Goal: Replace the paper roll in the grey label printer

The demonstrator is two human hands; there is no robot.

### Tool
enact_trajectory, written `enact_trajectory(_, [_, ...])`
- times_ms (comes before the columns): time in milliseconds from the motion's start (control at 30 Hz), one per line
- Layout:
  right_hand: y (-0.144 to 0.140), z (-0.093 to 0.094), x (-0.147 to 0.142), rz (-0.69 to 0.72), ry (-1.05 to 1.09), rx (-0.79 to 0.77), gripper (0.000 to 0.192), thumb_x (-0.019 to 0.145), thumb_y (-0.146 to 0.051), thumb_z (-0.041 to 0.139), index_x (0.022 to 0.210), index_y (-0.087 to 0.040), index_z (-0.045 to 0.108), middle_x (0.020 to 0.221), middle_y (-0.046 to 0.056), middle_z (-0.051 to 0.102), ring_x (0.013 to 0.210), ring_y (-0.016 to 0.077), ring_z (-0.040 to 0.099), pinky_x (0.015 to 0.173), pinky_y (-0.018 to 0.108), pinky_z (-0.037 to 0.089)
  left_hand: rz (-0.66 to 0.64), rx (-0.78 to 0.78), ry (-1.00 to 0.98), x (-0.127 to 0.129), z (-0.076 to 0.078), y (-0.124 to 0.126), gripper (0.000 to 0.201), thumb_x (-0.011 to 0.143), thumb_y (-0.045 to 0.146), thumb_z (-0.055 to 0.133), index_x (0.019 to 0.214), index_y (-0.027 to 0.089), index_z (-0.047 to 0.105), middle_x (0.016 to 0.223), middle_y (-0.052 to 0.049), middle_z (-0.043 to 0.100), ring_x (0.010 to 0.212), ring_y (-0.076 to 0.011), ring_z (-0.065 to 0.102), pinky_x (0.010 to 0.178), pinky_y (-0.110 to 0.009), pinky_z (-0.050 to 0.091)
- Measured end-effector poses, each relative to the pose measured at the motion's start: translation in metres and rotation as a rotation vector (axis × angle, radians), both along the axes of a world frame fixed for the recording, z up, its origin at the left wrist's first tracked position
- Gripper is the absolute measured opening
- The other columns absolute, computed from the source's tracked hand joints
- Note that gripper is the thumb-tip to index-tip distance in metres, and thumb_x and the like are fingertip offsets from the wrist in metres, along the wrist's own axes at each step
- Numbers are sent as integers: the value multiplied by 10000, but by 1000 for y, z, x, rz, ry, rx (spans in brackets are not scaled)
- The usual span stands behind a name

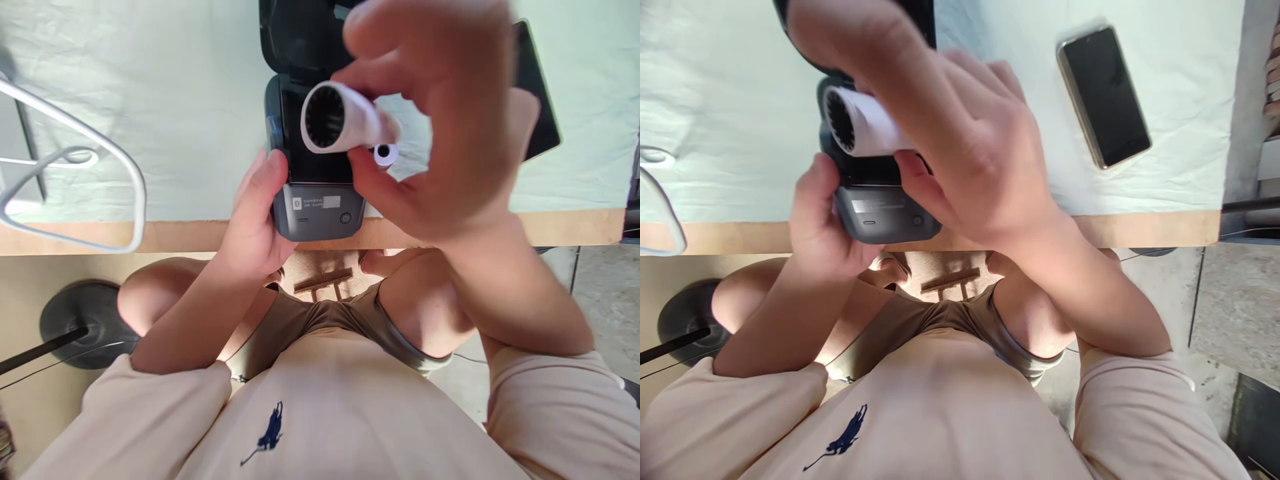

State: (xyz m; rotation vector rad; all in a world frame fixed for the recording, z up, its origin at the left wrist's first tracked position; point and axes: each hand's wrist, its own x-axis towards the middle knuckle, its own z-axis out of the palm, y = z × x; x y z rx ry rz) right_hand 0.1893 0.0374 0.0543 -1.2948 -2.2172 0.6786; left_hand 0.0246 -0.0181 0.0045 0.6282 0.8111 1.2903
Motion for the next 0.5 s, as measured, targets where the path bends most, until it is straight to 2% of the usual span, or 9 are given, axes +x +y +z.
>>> enact_trajectory(67, [-6, 3, -4, 9, -134, 183, 548, 833, -178, 469, 1342, -191, 670, 975, 28, 706, 1105, 244, 695, 1049, 438, 510, 20, -9, 27, 2, -2, -2, 270, 988, 426, 587, 1122, 247, 738, 1262, -23, 745, 1487, -270, 515, 1190, -354, 517])
enact_trajectory(133, [-9, 2, -4, 51, -220, 339, 426, 883, -148, 458, 1215, -209, 717, 1015, 13, 733, 1040, 214, 714, 981, 393, 527, 30, -1, 27, 3, -5, -4, 241, 963, 415, 634, 1142, 271, 706, 1173, -30, 754, 1435, -273, 568, 1172, -379, 531])
enact_trajectory(200, [-10, -2, -2, 89, -199, 406, 334, 958, -162, 452, 1128, -201, 736, 1157, 35, 723, 1084, 185, 699, 933, 326, 534, 28, 14, 14, 4, -8, -6, 243, 945, 398, 661, 1166, 299, 674, 1128, -30, 748, 1409, -282, 584, 1163, -414, 539])
enact_trajectory(267, [-10, -6, -2, 93, -164, 417, 341, 1015, -201, 430, 1137, -207, 749, 1200, 52, 706, 1077, 154, 685, 859, 278, 522, 8, 24, 19, 3, -10, -6, 235, 931, 402, 678, 1146, 307, 675, 1072, -28, 741, 1392, -290, 587, 1156, -424, 542])
enact_trajectory(333, [-11, -9, -3, 64, -198, 455, 368, 1037, -236, 402, 1092, -244, 765, 1023, 26, 727, 945, 137, 692, 793, 287, 494, 4, 12, 46, 1, -9, -5, 195, 939, 435, 658, 1054, 284, 704, 1004, -28, 731, 1393, -287, 577, 1158, -407, 536])
enact_trajectory(400, [-13, -12, -6, 60, -200, 531, 367, 1033, -253, 406, 983, -282, 768, 860, -20, 727, 846, 133, 694, 787, 313, 482, 14, -5, 41, 0, -6, -2, 282, 964, 509, 591, 967, 254, 711, 966, -41, 724, 1418, -285, 551, 1152, -395, 532])
enact_trajectory(500, [-16, -17, -7, 146, -112, 623, 339, 1033, -323, 440, 836, -281, 713, 818, -61, 735, 884, 131, 709, 811, 333, 489, 23, -25, 13, -2, -1, 0, 400, 969, 583, 516, 938, 230, 701, 893, -66, 703, 1381, -300, 578, 1076, -392, 570])
